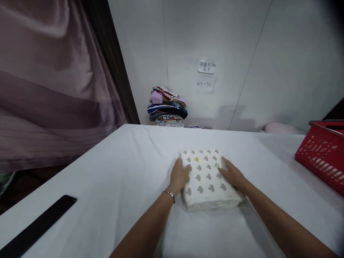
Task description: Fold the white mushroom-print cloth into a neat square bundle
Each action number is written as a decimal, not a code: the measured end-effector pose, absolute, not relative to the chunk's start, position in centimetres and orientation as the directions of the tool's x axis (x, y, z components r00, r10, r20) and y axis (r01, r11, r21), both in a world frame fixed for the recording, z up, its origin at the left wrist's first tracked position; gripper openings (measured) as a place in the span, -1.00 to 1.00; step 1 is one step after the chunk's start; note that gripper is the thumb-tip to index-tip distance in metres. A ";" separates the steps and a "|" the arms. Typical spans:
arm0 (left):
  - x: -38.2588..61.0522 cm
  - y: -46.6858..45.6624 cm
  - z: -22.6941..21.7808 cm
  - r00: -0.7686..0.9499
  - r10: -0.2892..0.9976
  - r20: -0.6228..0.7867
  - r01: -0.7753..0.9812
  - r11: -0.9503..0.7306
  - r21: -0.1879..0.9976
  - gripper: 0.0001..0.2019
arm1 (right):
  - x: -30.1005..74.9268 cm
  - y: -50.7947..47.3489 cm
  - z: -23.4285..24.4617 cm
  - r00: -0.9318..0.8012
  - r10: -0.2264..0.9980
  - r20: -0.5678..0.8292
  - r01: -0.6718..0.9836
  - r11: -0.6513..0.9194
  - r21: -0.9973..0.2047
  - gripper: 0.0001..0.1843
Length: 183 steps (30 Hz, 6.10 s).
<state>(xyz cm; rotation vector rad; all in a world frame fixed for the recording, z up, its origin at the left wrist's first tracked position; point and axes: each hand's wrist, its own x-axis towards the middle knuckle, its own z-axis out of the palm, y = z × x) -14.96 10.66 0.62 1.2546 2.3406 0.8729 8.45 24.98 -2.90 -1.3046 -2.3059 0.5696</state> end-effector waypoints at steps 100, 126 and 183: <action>-2.1 11.0 -0.2 -0.014 0.940 0.341 0.996 -0.018 0.089 -0.63 | 10.7 15.9 -1.6 -0.288 0.952 -0.099 -0.160 -0.150 -0.976 -0.50; -11.6 9.2 0.7 -0.356 0.903 0.241 0.935 0.341 0.103 -0.53 | 8.6 20.5 -0.1 -0.156 0.984 0.085 0.366 0.137 -0.921 -0.76; -19.4 10.6 1.3 -0.587 0.808 -0.053 0.717 0.549 0.429 -0.49 | 5.0 21.0 1.4 -0.240 0.970 0.035 0.797 0.217 -0.563 -0.70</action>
